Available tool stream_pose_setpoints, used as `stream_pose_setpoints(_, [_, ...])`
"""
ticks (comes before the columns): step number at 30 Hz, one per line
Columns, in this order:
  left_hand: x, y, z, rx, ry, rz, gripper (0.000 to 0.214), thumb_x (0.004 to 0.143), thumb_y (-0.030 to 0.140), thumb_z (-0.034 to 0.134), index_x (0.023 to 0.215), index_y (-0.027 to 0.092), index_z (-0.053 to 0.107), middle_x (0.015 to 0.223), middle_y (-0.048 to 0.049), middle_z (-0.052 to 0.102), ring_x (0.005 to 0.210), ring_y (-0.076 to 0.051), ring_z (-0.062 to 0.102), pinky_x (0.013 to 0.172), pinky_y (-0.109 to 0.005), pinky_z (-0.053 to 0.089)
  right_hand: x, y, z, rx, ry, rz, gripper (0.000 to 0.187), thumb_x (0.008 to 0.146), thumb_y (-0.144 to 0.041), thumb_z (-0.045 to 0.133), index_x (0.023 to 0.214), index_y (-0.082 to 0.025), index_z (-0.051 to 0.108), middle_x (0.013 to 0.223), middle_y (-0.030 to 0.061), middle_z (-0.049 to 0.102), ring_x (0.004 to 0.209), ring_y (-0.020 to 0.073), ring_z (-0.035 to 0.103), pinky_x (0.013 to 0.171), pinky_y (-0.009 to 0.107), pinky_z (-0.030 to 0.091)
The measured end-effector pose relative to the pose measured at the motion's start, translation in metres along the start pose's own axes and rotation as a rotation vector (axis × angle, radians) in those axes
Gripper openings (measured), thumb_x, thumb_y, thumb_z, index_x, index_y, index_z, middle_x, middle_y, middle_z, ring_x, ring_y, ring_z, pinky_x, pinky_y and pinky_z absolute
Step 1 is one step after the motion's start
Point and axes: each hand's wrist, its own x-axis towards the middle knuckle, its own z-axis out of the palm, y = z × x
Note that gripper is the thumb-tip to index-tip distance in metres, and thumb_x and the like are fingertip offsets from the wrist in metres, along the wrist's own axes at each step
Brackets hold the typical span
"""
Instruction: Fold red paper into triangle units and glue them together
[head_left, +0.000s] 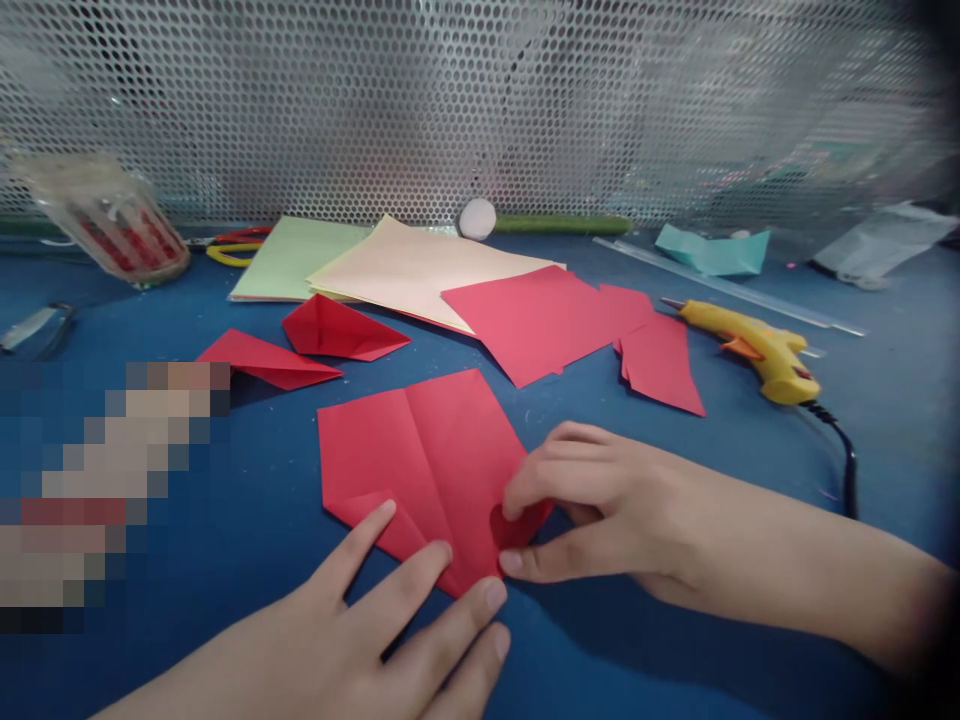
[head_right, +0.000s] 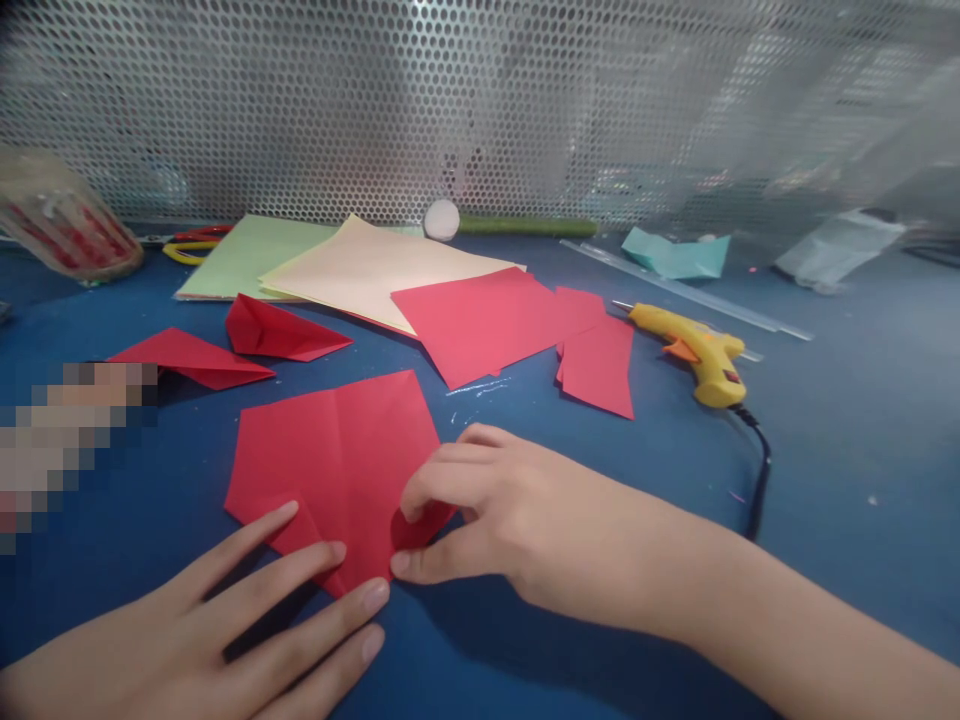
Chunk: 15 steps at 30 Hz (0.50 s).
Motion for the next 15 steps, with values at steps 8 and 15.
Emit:
stream_pose_setpoints(8, [-0.003, 0.009, 0.005, -0.006, -0.063, -0.067, 0.040, 0.098, 0.034, 0.063, 0.137, 0.028, 0.060, 0.135, -0.0076, 0.068, 0.117, -0.027, 0.065, 0.103, -0.046, 0.051, -0.006, 0.005, -0.008, -0.117, 0.102, 0.032, 0.046, 0.088, 0.004, 0.040, 0.091, -0.025, 0.076, 0.094, 0.0041, 0.072, 0.097, 0.0186, 0.063, 0.086, 0.034, 0.051])
stream_pose_setpoints(15, [-0.001, -0.001, -0.005, 0.014, 0.050, 0.008, 0.034, 0.107, 0.017, 0.040, 0.123, 0.027, 0.069, 0.120, 0.0053, 0.074, 0.109, -0.019, 0.064, 0.093, -0.035, 0.052, -0.010, 0.009, -0.007, -0.175, 0.318, -0.006, 0.023, 0.083, -0.004, 0.049, 0.081, -0.024, 0.060, 0.085, 0.0022, 0.066, 0.084, 0.0186, 0.063, 0.079, 0.036, 0.049])
